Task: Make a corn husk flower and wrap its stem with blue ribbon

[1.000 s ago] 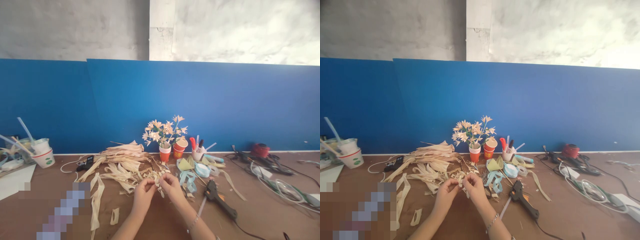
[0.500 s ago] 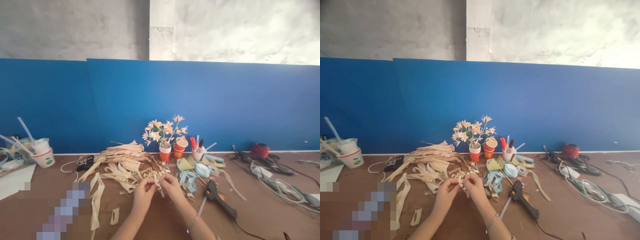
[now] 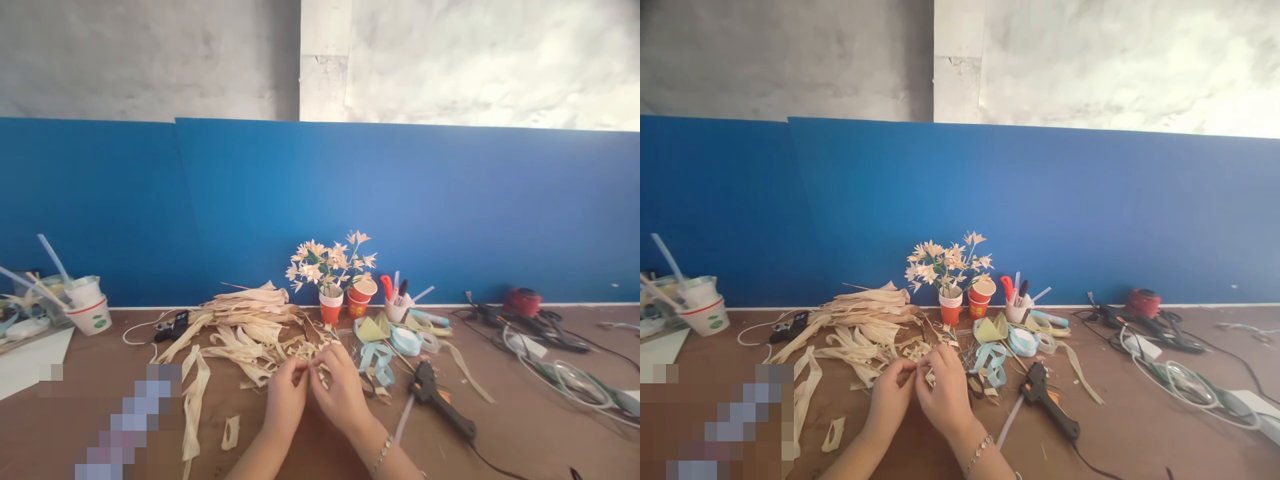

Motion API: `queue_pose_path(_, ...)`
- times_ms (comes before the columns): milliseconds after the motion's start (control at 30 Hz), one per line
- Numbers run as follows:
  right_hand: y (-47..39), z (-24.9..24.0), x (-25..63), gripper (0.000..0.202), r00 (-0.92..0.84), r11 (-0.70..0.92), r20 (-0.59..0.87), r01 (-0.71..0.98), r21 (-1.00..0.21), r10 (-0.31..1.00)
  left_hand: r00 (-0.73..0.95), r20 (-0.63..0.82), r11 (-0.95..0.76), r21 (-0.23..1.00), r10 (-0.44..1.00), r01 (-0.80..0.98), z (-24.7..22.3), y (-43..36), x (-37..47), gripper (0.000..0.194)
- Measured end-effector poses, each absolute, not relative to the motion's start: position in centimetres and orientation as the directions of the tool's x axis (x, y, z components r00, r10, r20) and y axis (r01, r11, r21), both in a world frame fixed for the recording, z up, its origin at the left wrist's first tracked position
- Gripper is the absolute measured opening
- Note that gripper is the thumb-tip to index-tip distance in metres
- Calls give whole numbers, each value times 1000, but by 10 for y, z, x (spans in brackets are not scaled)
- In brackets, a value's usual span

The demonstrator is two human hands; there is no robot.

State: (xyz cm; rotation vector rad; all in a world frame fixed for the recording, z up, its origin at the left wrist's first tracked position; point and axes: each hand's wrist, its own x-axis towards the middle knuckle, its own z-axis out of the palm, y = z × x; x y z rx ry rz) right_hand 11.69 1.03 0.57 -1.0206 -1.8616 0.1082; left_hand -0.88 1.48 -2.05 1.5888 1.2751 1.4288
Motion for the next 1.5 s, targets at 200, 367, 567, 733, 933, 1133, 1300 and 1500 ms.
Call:
queue_pose_path(200,10,3,114,14,-169,633,721,637,-440,672,-49,389,-357,883,920,306,-26,14,-9,13)
queue_pose_path(367,8,3,113,13,-173,605,687,653,-457,706,-25,387,-356,870,922,341,-27,12,-8,12)
queue_pose_path(567,8,4,112,13,-181,616,690,643,-456,700,-22,389,-355,863,921,359,-23,11,-6,12)
queue_pose_path(733,8,5,112,13,-182,613,684,640,-463,706,-22,381,-348,866,924,358,-22,11,-6,11)
queue_pose_path(933,8,3,112,14,-178,621,693,633,-463,698,-24,383,-356,878,923,320,-21,11,-6,11)
queue_pose_path(1133,6,6,112,11,-174,637,700,605,-478,692,-36,338,-317,911,940,265,-21,11,-6,8)
queue_pose_path(1300,10,7,118,13,35,573,664,472,-670,747,-41,212,-212,977,976,-6,-22,18,-6,11)
queue_pose_path(1500,29,-4,125,20,115,374,413,258,-891,904,-26,74,-78,979,997,-188,-21,20,-5,24)
